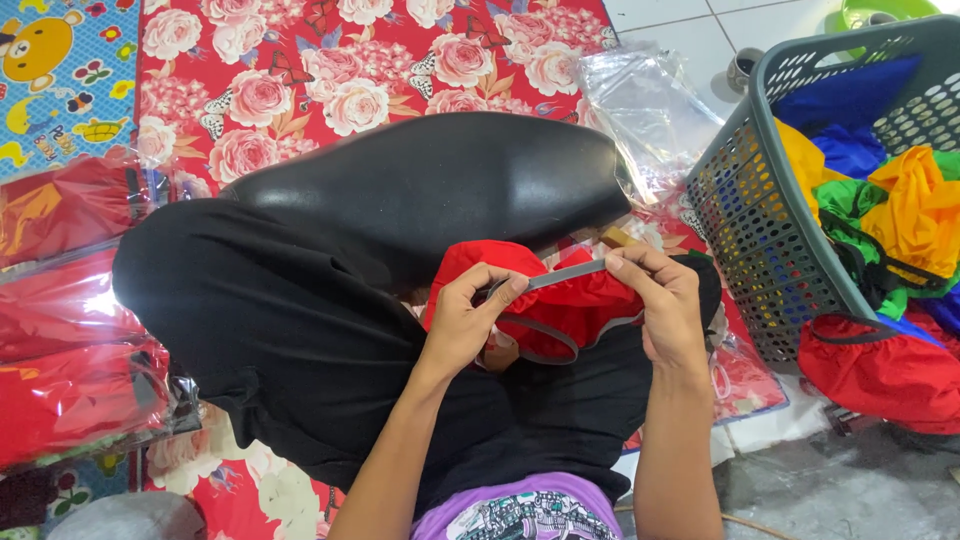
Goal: Fitting a red elasticized fabric cover onto a motorcycle seat.
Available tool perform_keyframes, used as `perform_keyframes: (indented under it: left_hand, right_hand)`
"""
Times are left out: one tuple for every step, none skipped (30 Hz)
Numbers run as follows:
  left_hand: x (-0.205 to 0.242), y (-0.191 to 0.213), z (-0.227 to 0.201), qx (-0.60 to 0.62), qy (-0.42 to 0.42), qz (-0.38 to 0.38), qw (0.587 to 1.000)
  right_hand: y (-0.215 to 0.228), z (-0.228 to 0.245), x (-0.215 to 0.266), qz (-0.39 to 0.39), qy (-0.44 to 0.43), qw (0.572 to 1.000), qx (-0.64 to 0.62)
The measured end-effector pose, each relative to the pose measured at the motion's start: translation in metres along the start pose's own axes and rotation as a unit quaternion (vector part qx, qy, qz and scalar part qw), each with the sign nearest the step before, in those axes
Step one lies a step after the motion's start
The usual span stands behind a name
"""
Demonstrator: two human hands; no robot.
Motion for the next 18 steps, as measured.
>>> perform_keyframes:
  left_hand:
    - [0.001, 0.0, -0.001, 0.002, -0.001, 0.004, 1.0]
    - [0.0, 0.0, -0.001, 0.002, -0.002, 0.005, 1.0]
    - [0.0, 0.0, -0.002, -0.001, -0.012, 0.008, 1.0]
    - [0.0, 0.0, -0.002, -0.003, -0.022, 0.01, 1.0]
    - [0.0, 0.0, -0.003, -0.003, -0.021, 0.01, 1.0]
    - [0.0, 0.001, -0.004, -0.009, -0.029, 0.005, 1.0]
    - [0.0, 0.002, -0.005, -0.015, -0.036, -0.001, 0.999]
    - [0.0, 0.002, -0.006, -0.015, -0.036, -0.001, 0.999]
    - [0.0, 0.002, -0.007, -0.021, -0.041, -0.006, 0.999]
    - [0.0, 0.002, -0.008, -0.027, -0.045, -0.012, 0.999]
    - [0.0, 0.002, -0.016, -0.027, -0.046, -0.013, 0.998]
    - [-0.001, 0.002, -0.025, -0.053, -0.073, -0.01, 0.996]
    - [-0.001, 0.002, -0.035, -0.08, -0.101, -0.007, 0.992]
    - [-0.001, 0.0, -0.03, -0.079, -0.101, -0.007, 0.992]
    - [0.0, 0.001, -0.028, -0.126, -0.161, -0.05, 0.978]
    - [0.001, 0.002, -0.027, -0.173, -0.221, -0.093, 0.955]
    - [-0.001, 0.003, -0.026, -0.173, -0.222, -0.094, 0.955]
    - [0.0, 0.006, -0.028, -0.197, -0.259, -0.14, 0.935]
  right_hand:
    - [0.001, -0.001, 0.0, 0.002, 0.001, 1.0, -0.003]
    - [0.0, -0.001, 0.0, 0.002, 0.001, 1.0, -0.004]
    - [-0.001, -0.001, 0.0, 0.002, 0.004, 1.0, -0.002]
    - [-0.001, -0.002, 0.001, 0.003, 0.007, 1.0, -0.001]
    - [-0.001, -0.001, 0.002, 0.002, 0.006, 1.0, -0.001]
    - [-0.002, 0.0, 0.002, 0.003, 0.017, 1.0, 0.015]
    - [-0.002, 0.001, 0.002, 0.003, 0.027, 0.999, 0.031]
    - [-0.002, -0.001, 0.001, 0.003, 0.027, 0.999, 0.031]
    - [-0.002, -0.001, 0.001, 0.004, 0.046, 0.998, 0.039]
    - [-0.001, -0.002, 0.0, 0.004, 0.066, 0.997, 0.047]
    - [-0.003, 0.001, 0.002, 0.005, 0.066, 0.997, 0.047]
    - [-0.005, 0.004, 0.004, 0.002, 0.081, 0.995, 0.062]
    - [-0.007, 0.007, 0.007, 0.0, 0.096, 0.992, 0.077]
    - [-0.007, 0.004, 0.006, 0.0, 0.096, 0.992, 0.077]
    - [-0.007, 0.002, 0.006, 0.003, 0.114, 0.99, 0.087]
    - [-0.008, 0.0, 0.004, 0.007, 0.132, 0.987, 0.095]
    - [-0.009, 0.002, 0.005, 0.008, 0.133, 0.987, 0.096]
    - [-0.009, 0.006, 0.007, -0.012, 0.162, 0.978, 0.133]
Point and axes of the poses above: each hand's wrist, its own x-axis away from the middle knuckle, its own y-axis out of the back of the hand, z = x × y, the point moved 3 cm from there along -x, towards the middle knuckle, and after that the axes turned 12 degrees about -y, right-handed, at the moved point
